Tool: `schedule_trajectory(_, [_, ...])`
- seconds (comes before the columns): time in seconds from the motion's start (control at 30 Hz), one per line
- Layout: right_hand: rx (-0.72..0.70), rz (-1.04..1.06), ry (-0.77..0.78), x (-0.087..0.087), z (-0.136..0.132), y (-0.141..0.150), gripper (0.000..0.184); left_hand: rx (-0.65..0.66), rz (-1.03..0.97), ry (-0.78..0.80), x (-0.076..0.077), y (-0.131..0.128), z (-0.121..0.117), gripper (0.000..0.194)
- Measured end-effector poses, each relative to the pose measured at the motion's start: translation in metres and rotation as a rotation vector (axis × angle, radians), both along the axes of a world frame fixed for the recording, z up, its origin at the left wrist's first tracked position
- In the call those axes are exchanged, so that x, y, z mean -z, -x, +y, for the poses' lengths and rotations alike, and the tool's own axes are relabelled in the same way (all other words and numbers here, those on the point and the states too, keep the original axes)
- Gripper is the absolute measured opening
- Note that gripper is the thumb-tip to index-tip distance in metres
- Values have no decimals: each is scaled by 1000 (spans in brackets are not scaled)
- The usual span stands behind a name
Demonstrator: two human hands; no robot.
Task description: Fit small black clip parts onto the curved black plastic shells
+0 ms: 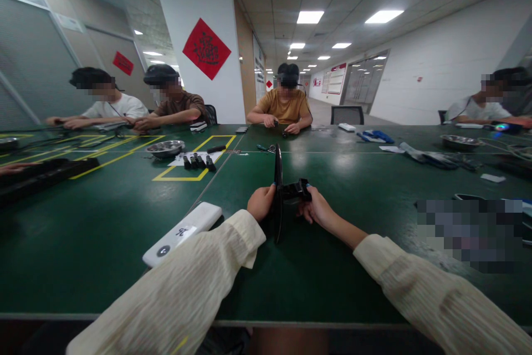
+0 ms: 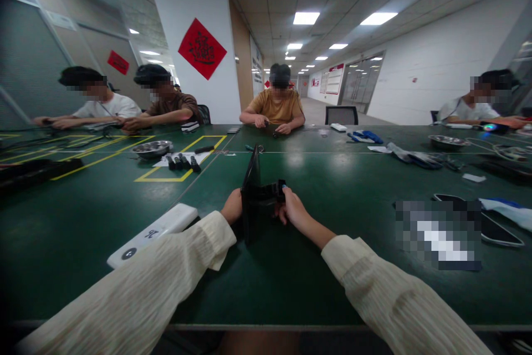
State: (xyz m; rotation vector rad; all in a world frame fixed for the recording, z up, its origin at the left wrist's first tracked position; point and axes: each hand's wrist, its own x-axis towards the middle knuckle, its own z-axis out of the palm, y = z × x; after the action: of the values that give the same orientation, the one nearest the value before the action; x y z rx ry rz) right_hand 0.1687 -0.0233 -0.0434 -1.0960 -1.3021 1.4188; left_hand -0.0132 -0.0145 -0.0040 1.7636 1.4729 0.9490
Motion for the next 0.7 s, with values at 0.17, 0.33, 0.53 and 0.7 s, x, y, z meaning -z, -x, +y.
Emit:
schedule_trajectory(0.17, [8,6,8,-1,-1,1,61,-5,-2,20,-2,-1,-2,44])
schedule_trajectory(0.33, [10,-5,5,-2,-2,0,60,-8,5,10,-4,-2,-4,41])
schedule_trajectory(0.53, [-8,8,-22,3,1,-1,58,-40,50,-23,-9,-3,-8,36])
schedule_trajectory(0.7, [1,7,-2,1,0,0,59,-31,68,-50,-5,-1,-6,35])
